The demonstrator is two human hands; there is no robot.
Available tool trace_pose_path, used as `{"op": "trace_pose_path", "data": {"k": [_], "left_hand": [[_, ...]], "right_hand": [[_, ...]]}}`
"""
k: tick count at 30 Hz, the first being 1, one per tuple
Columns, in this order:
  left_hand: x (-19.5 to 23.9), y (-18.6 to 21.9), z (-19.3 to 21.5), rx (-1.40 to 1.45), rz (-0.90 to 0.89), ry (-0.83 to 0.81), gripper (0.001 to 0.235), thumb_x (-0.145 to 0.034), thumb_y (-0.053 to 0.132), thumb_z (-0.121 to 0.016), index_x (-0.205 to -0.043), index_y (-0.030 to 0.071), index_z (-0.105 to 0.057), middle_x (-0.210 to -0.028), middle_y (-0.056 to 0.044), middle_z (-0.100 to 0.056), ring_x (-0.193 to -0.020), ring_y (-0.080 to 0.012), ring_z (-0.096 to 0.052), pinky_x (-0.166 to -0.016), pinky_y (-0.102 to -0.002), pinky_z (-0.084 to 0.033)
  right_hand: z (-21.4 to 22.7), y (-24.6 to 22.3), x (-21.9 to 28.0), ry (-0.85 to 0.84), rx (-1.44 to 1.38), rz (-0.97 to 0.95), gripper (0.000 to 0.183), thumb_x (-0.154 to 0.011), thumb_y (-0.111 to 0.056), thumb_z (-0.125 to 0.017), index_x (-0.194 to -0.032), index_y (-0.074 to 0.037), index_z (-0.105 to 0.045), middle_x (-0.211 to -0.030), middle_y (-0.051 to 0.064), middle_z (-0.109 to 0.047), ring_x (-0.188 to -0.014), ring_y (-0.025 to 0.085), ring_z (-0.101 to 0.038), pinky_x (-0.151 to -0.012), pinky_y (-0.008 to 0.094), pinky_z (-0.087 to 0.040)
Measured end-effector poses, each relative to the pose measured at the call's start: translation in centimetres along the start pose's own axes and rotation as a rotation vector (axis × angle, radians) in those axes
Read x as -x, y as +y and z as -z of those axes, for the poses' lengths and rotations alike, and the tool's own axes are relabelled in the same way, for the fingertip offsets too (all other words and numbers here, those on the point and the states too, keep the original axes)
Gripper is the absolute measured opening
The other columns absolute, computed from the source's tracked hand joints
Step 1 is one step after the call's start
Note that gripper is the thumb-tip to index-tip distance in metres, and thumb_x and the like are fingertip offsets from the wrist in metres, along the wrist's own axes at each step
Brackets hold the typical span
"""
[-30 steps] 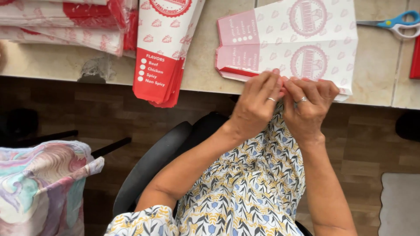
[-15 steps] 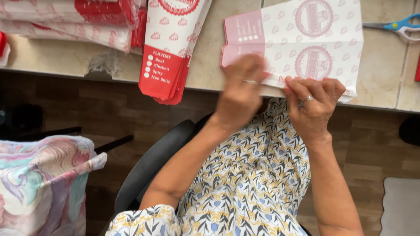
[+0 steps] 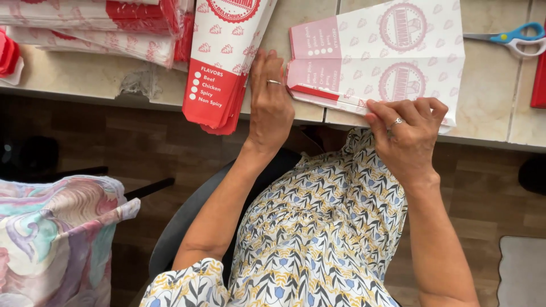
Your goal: Folding and creasing paper shawarma bags at a workstation
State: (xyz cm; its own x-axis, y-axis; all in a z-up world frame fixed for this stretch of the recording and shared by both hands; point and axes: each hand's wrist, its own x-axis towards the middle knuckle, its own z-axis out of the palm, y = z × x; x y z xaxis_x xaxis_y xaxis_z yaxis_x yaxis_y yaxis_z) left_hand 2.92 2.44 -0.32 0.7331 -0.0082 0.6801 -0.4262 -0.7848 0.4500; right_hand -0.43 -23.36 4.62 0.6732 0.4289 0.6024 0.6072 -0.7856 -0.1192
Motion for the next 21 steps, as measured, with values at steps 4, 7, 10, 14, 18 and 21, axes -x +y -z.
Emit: {"op": "trace_pose_path", "data": {"k": [4, 7, 10, 14, 18, 21], "left_hand": [[1.1, -0.3, -0.3, 0.055, 0.093, -0.122, 0.06, -0.098, -0.027, -0.035, -0.152, 0.001, -0.036, -0.165, -0.015, -0.034, -0.16, -0.0406, -0.021, -0.138, -0.064, -0.02], [1.2, 1.0, 0.2, 0.107, 0.011, -0.062, 0.08, -0.098, -0.032, -0.041, -0.16, 0.017, -0.03, -0.172, -0.003, -0.024, -0.167, -0.0288, -0.016, -0.145, -0.056, -0.016], [1.1, 4.0, 0.8, 0.261, -0.238, -0.066, 0.024, -0.102, -0.004, -0.066, -0.125, 0.0, -0.067, -0.133, -0.015, -0.058, -0.128, -0.0349, -0.051, -0.114, -0.052, -0.045], [0.7, 5.2, 0.3, 0.126, -0.475, -0.054, 0.02, -0.102, 0.001, -0.069, -0.12, -0.006, -0.067, -0.115, -0.016, -0.068, -0.104, -0.0288, -0.065, -0.097, -0.044, -0.052], [1.2, 4.7, -0.4, 0.104, -0.509, -0.013, 0.021, -0.101, 0.008, -0.074, -0.117, -0.005, -0.07, -0.113, -0.013, -0.07, -0.104, -0.0253, -0.067, -0.096, -0.043, -0.054], [0.7, 5.2, 0.0, 0.135, -0.472, -0.021, 0.016, -0.1, 0.005, -0.074, -0.113, -0.004, -0.07, -0.11, -0.013, -0.069, -0.099, -0.0239, -0.067, -0.095, -0.042, -0.051]], "right_hand": [[0.6, 0.5, -1.2, -0.098, 0.075, 0.011, 0.011, -0.107, -0.018, -0.089, -0.108, -0.014, -0.079, -0.085, 0.002, -0.063, -0.079, 0.023, -0.055, -0.094, 0.04, -0.036], [1.0, 0.8, -2.2, -0.13, 0.109, 0.07, 0.013, -0.109, -0.016, -0.087, -0.101, -0.014, -0.078, -0.082, 0.001, -0.065, -0.074, 0.024, -0.054, -0.095, 0.039, -0.038], [1.3, 1.0, -2.7, -0.169, 0.125, 0.111, 0.014, -0.109, -0.018, -0.087, -0.099, -0.013, -0.08, -0.081, 0.001, -0.067, -0.071, 0.022, -0.055, -0.097, 0.038, -0.039], [1.4, 1.3, -3.2, -0.188, 0.13, 0.143, 0.015, -0.108, -0.02, -0.089, -0.096, -0.016, -0.081, -0.08, -0.002, -0.068, -0.069, 0.02, -0.057, -0.103, 0.038, -0.041], [1.1, 1.1, -3.1, -0.146, 0.148, 0.16, 0.019, -0.11, -0.019, -0.088, -0.094, -0.017, -0.08, -0.078, -0.003, -0.064, -0.069, 0.02, -0.055, -0.102, 0.039, -0.042], [0.6, 1.2, -3.3, -0.108, 0.199, 0.165, 0.021, -0.112, -0.018, -0.088, -0.093, -0.017, -0.079, -0.078, -0.004, -0.065, -0.068, 0.019, -0.053, -0.104, 0.039, -0.042]]}}
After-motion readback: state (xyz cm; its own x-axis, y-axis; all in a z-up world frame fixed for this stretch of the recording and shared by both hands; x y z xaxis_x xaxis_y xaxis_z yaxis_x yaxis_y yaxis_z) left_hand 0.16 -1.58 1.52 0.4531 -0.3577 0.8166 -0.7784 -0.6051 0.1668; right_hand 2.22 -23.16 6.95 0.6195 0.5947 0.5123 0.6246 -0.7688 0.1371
